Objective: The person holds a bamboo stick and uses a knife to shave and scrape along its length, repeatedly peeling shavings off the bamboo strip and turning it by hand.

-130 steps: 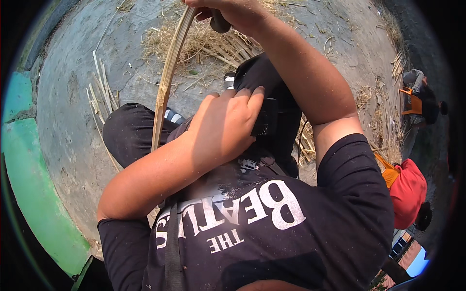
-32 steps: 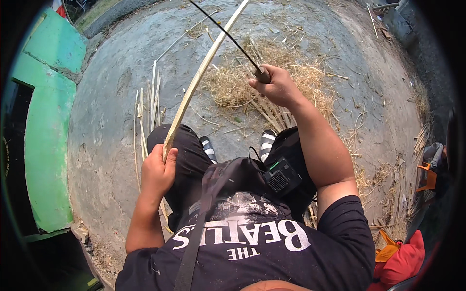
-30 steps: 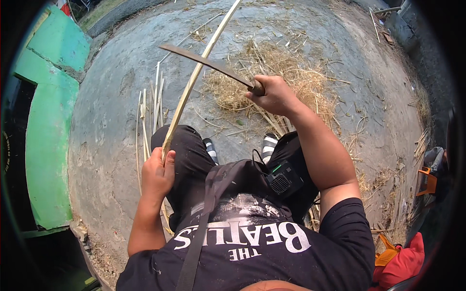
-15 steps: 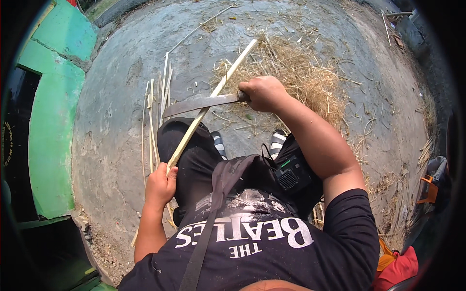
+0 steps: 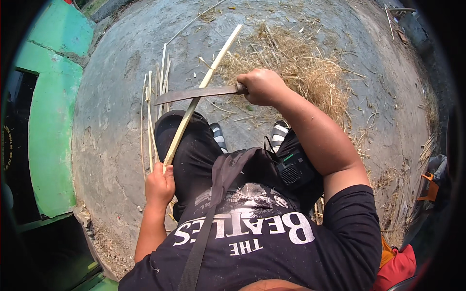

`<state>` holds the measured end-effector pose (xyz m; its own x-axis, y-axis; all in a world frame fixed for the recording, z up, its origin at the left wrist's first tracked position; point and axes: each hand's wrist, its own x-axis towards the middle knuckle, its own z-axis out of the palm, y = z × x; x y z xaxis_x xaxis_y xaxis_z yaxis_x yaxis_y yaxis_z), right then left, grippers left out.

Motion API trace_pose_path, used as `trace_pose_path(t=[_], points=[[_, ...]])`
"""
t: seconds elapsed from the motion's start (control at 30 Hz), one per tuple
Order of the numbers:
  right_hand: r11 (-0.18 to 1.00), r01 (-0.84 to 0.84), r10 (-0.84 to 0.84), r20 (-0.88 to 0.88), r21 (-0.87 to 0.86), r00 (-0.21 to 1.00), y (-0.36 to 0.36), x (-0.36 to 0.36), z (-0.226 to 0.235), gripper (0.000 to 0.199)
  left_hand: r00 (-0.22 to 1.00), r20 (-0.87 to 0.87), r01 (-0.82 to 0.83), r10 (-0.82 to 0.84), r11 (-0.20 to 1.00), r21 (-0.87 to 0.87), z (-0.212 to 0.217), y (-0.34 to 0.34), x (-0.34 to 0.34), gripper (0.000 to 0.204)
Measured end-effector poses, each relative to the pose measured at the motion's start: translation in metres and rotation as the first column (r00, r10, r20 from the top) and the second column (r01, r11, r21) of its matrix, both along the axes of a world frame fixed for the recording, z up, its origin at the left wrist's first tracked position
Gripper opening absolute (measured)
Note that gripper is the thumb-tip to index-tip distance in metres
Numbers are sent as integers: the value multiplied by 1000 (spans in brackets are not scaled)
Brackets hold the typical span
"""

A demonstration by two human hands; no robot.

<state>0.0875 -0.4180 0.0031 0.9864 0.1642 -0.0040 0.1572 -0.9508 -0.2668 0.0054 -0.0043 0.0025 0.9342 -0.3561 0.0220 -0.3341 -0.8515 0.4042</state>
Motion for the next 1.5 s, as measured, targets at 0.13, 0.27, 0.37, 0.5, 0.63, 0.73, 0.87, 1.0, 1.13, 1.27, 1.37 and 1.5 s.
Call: trace_pose_path(t=[0.13, 0.27, 0.37, 0.5, 0.63, 0.73, 0.87, 1.0, 1.13, 1.27, 1.37, 1.5], points=[[977, 169, -159, -87, 128, 983, -22, 14, -13, 16, 999, 26, -35, 34, 998, 50, -1, -5, 5, 44], [984, 110, -107, -31, 137, 994, -4, 9, -10, 16, 999, 45, -6, 4, 999, 51, -10, 5, 5, 44], [987, 124, -128, 28, 100, 991, -17, 21, -15, 16, 998, 63, 0, 1, 1000, -5, -9, 2, 9, 43], [978, 192, -193, 13, 77, 981, -26, 20, -23, 17, 1000, 21, 4, -5, 999, 42, -7, 1, 13, 43], [999, -16, 14, 59, 37, 998, 5, 11, -12, 15, 1000, 0, 30, -30, 999, 32, -10, 8, 10, 43], [976, 153, -165, 66, 154, 984, -15, 20, -25, 13, 1000, 8, 26, -26, 1000, -6, -5, 7, 4, 43], [967, 223, -230, 50, 122, 972, -31, 18, -20, 12, 1000, 22, 15, -16, 998, 64, -7, 4, 13, 45], [993, -29, 6, 197, 117, 980, 0, 12, -20, 10, 999, 10, 37, -38, 999, 28, -15, 11, 15, 44], [955, 179, -230, 211, 238, 950, -30, 25, -25, 11, 998, 50, 40, -36, 997, -70, -12, 3, 13, 44], [946, 216, -269, 212, 242, 940, -47, 23, -29, 9, 999, 5, 35, -35, 999, -5, -6, 1, 17, 45], [990, 26, -58, 231, 139, 971, -20, 17, -19, 10, 999, -34, 40, -40, 999, -12, -14, 11, 18, 45], [1000, -28, 25, 196, 12, 980, -14, 24, -17, 11, 998, 38, 55, -53, 998, -37, -20, 15, 16, 44]])
